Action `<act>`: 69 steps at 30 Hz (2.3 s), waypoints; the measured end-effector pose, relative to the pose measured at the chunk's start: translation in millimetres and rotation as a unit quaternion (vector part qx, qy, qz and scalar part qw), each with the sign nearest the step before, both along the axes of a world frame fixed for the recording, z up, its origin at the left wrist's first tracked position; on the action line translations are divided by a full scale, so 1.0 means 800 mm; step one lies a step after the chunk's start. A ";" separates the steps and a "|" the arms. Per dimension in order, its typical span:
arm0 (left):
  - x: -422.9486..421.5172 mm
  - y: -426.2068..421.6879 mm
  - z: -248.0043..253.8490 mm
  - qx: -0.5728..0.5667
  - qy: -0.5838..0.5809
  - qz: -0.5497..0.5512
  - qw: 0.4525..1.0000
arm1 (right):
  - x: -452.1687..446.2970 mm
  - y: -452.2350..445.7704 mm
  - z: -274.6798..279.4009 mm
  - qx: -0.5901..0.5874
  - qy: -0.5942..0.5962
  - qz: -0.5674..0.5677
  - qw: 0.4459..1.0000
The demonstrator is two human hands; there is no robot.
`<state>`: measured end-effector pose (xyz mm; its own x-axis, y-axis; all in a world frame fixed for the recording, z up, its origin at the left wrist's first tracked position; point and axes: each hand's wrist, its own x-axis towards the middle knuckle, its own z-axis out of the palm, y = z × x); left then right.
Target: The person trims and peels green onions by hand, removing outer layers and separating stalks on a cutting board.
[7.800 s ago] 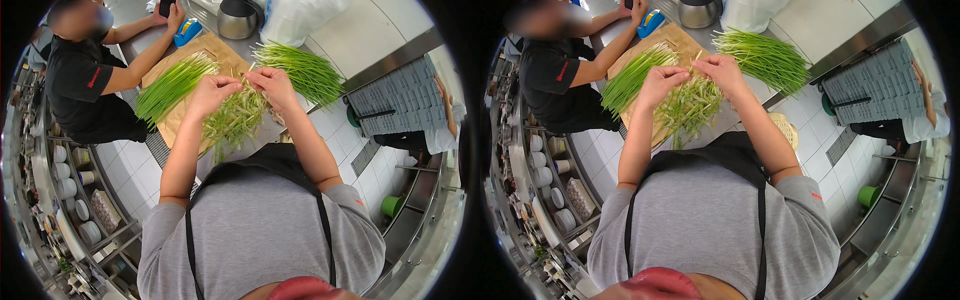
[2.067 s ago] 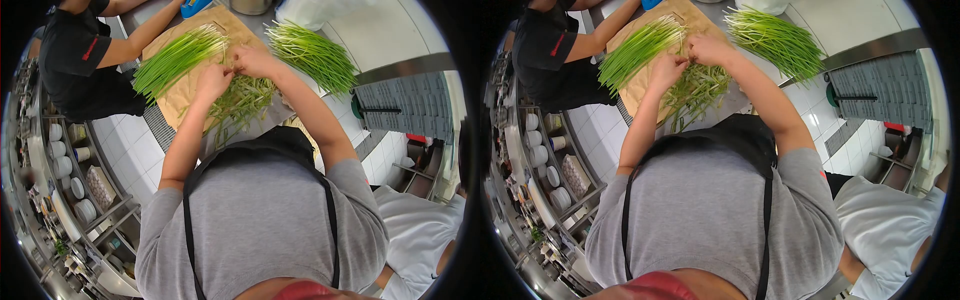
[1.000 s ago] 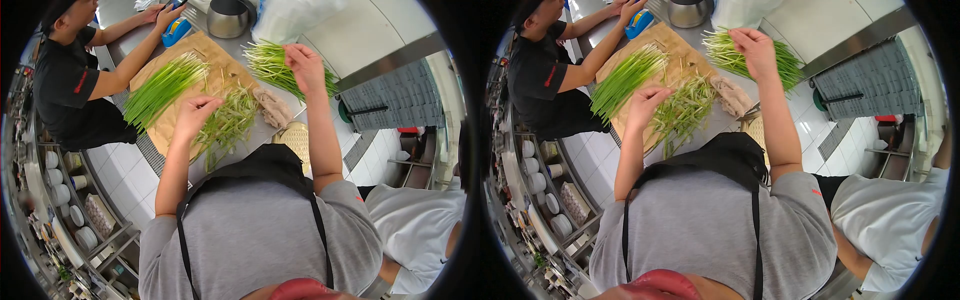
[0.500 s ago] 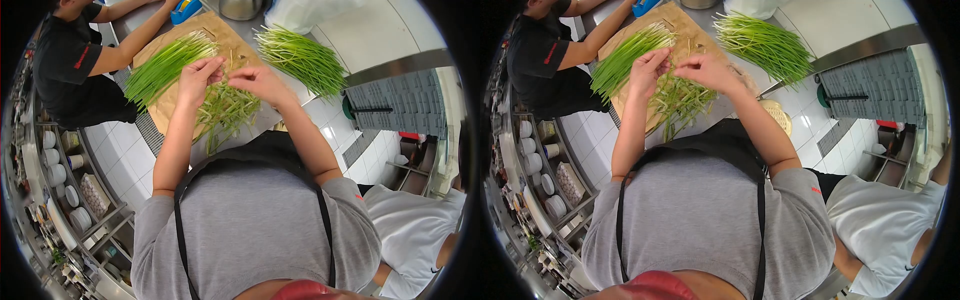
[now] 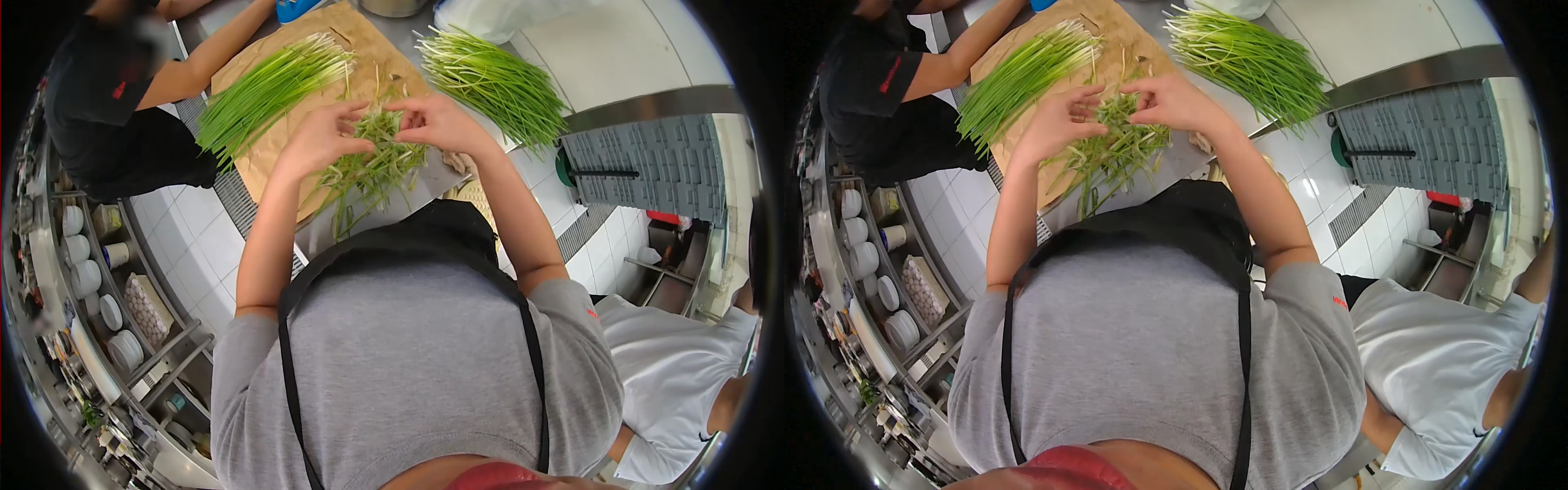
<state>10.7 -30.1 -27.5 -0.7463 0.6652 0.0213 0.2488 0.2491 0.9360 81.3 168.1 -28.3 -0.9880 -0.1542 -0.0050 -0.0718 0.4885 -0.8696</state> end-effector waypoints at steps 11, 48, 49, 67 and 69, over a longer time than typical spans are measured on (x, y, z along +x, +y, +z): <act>0.019 -0.012 0.009 -0.245 0.357 0.011 0.901 | 0.012 -0.021 -0.007 0.227 0.248 -0.061 0.940; 0.032 -0.015 0.012 -0.109 0.285 0.004 0.952 | 0.060 0.044 -0.018 0.191 0.176 -0.265 0.929; 0.034 -0.019 0.010 -0.136 0.226 0.005 0.964 | 0.057 0.028 0.001 0.075 0.124 -0.294 0.945; 0.017 -0.021 0.006 -0.088 0.160 0.099 0.978 | 0.008 0.140 -0.059 0.330 0.170 -0.451 0.811; 0.016 -0.024 0.002 -0.087 0.154 0.105 0.979 | 0.002 0.143 -0.065 0.350 0.174 -0.447 0.805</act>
